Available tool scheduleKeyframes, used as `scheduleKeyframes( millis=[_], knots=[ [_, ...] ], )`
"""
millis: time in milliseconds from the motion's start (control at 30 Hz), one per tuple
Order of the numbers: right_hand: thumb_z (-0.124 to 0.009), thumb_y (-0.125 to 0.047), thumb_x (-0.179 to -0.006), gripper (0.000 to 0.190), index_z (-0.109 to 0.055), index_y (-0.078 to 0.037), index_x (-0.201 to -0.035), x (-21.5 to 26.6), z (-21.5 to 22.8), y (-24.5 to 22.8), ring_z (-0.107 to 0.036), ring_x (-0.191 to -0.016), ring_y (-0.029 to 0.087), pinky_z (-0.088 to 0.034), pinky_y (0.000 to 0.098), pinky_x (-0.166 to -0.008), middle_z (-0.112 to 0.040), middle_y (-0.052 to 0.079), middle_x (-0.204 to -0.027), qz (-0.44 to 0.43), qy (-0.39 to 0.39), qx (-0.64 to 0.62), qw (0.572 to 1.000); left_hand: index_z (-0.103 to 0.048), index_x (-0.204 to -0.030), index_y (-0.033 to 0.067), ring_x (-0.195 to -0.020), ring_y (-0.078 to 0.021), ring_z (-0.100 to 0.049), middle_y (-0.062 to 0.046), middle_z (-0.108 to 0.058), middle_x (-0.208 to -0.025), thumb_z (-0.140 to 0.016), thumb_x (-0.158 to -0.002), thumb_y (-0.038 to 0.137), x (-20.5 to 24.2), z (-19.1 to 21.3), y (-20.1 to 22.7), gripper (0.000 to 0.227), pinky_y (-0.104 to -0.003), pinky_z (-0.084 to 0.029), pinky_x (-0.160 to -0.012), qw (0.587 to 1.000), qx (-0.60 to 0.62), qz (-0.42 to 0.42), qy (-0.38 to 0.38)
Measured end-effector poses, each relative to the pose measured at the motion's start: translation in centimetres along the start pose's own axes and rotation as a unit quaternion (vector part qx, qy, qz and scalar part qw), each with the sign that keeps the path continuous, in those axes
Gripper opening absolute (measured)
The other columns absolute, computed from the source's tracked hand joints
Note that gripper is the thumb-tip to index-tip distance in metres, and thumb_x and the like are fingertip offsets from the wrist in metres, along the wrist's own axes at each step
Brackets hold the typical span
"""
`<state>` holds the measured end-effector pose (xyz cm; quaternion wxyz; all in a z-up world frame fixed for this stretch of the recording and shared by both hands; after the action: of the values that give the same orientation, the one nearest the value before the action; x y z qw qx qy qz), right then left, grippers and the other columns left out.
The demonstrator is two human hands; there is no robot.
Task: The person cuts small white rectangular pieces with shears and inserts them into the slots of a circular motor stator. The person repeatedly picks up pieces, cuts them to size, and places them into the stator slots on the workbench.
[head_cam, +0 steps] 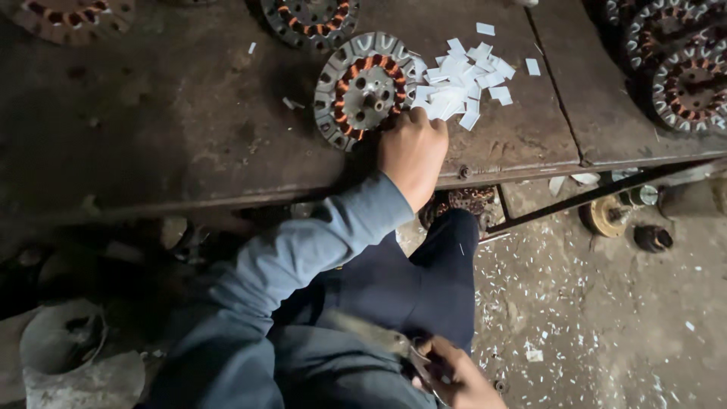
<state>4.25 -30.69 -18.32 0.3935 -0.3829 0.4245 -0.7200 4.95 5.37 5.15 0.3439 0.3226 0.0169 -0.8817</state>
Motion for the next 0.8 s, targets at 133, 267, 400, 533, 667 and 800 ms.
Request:
scheduleKeyframes(
  millis=[133,267,400,533,667,800],
  knots=[
    [-0.094,-0.011,-0.069,0.07,-0.06,-0.005,-0.13,0.2,-1.4,5.6,-0.059,-0.097,0.011,-0.042,0.025,-0.089,-0.066,0.003,-0.104,-0.039,-0.027,-0.199,0.979,-0.071,-0.088,0.0074,-0.076,-0.0279,-0.069,-0.015,-0.064,-0.09,-0.066,-0.08,0.01,-0.2,-0.1,0.1,0.01,-0.037,-0.057,-0.052,1.0,0.017,-0.002,0.007],
    [-0.093,-0.025,-0.075,0.055,-0.065,0.002,-0.114,-1.3,-0.8,4.0,-0.054,-0.085,0.013,-0.041,0.0264,-0.077,-0.059,0.003,-0.093,0.043,-0.052,-0.19,0.979,-0.07,-0.095,0.0064,-0.078,-0.03,-0.07,-0.016,-0.065,-0.091,-0.066,-0.086,0.01,-0.4,-0.6,0.0,0.01,-0.039,-0.057,-0.057,0.999,0.031,0.011,-0.022],
    [-0.088,-0.03,-0.079,0.056,-0.06,0.001,-0.116,-3.5,-1.7,-0.8,-0.054,-0.088,0.014,-0.043,0.0268,-0.08,-0.058,0.003,-0.096,0.075,0.01,-0.215,0.974,-0.068,-0.099,0.0066,-0.083,-0.0294,-0.07,-0.015,-0.067,-0.092,-0.065,-0.083,0.007,-0.4,1.5,-0.4,0.017,-0.038,-0.057,-0.063,0.996,0.083,0.009,0.044],
    [-0.084,-0.034,-0.083,0.056,-0.055,-0.001,-0.119,-4.9,-3.0,-6.9,-0.055,-0.091,0.015,-0.045,0.0272,-0.083,-0.058,0.004,-0.099,0.108,0.045,-0.193,0.974,-0.068,-0.107,0.0033,-0.082,-0.0231,-0.069,-0.011,-0.071,-0.092,-0.071,-0.084,0.003,1.5,4.1,-1.6,0.024,-0.034,-0.056,-0.068,0.942,0.329,0.026,0.062],
    [-0.079,-0.039,-0.087,0.057,-0.05,-0.002,-0.121,-6.9,-2.1,-12.1,-0.055,-0.094,0.016,-0.046,0.0277,-0.085,-0.057,0.004,-0.103,0.145,0.088,-0.099,0.981,-0.071,-0.117,-0.0039,-0.089,-0.0132,-0.071,-0.01,-0.074,-0.103,-0.073,-0.099,-0.002,6.3,5.0,-2.0,0.018,-0.027,-0.059,-0.078,0.68,0.726,0.102,-0.016],
    [-0.084,-0.038,-0.079,0.066,-0.049,-0.003,-0.122,-9.4,-1.8,-15.6,-0.059,-0.088,0.015,-0.05,0.0281,-0.081,-0.059,0.004,-0.096,0.135,0.091,-0.011,0.987,-0.069,-0.12,-0.0047,-0.096,-0.0095,-0.07,-0.006,-0.074,-0.107,-0.067,-0.101,-0.002,10.2,5.8,-2.1,0.019,-0.025,-0.058,-0.087,0.604,0.779,0.156,-0.067]
  ],
)
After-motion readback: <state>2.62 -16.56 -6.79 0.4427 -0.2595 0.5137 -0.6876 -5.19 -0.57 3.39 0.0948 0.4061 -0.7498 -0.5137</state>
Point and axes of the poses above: each hand's wrist, its own x-axis away from the middle knuckle, its own z-axis out of the back of the hand, y = z × x, the point moved 9 cm from there along -x, towards the middle knuckle
